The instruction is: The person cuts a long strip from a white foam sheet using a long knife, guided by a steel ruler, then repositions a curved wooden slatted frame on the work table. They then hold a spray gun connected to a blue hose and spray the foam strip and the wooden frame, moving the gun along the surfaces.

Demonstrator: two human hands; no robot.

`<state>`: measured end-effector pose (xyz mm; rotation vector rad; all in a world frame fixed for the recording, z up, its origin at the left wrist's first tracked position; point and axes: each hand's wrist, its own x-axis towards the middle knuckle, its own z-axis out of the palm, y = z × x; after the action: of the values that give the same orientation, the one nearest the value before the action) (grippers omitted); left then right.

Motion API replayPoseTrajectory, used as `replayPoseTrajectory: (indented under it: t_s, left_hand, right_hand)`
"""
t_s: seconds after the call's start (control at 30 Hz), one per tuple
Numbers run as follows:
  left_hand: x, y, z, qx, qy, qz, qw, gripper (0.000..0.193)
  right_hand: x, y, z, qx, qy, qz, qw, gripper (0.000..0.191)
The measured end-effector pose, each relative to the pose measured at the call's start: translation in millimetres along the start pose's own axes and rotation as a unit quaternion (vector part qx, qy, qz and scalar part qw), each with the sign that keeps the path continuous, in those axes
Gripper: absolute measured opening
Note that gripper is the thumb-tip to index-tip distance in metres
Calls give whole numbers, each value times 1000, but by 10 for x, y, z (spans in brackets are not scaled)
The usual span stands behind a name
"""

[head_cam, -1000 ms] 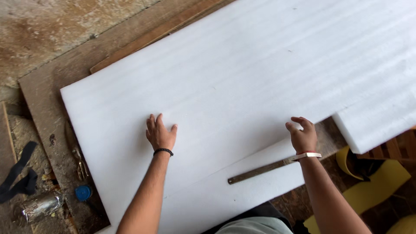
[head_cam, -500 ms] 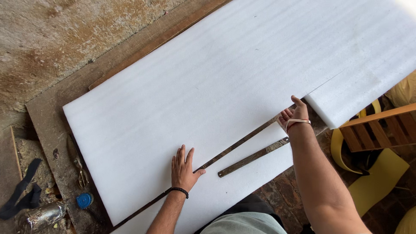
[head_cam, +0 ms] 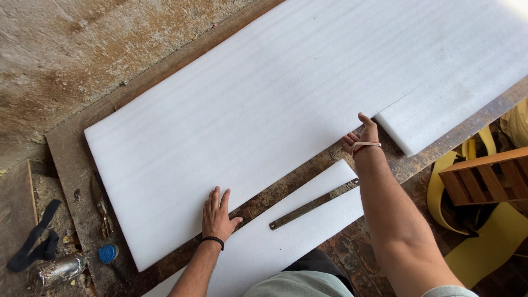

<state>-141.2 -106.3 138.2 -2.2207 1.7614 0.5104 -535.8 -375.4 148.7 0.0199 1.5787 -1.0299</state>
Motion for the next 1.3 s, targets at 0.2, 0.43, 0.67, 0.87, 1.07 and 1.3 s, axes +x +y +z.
replayPoseTrajectory:
  t_s: [0.2, 0.43, 0.67, 0.87, 1.07, 1.3]
  left_hand:
    - [53, 50, -110, -49, 16, -45, 998, 109]
    - [-51, -64, -222, 54, 122, -51, 990, 102]
    - [-516, 249, -315, -47, 310, 4, 949, 93]
    - [-1073, 393, -580, -94, 442, 131, 882, 77]
    - [-1866, 896, -370, -146, 477, 254, 828, 77]
    - [-2898, 1890, 29, -191, 467, 423, 752, 72]
  right_hand:
    - [349, 2, 116, 92, -67, 25, 993, 86]
    - [80, -350, 416, 10, -63, -243, 968, 79]
    - [-1010, -1104, 160, 105, -64, -398, 909, 64]
    - [-2294, -1222, -1215, 215, -64, -489, 843, 70]
    - [-3589, -700, -3211, 310, -70, -584, 747, 65]
    - [-4921, 162, -5722, 354, 38, -675, 646, 55]
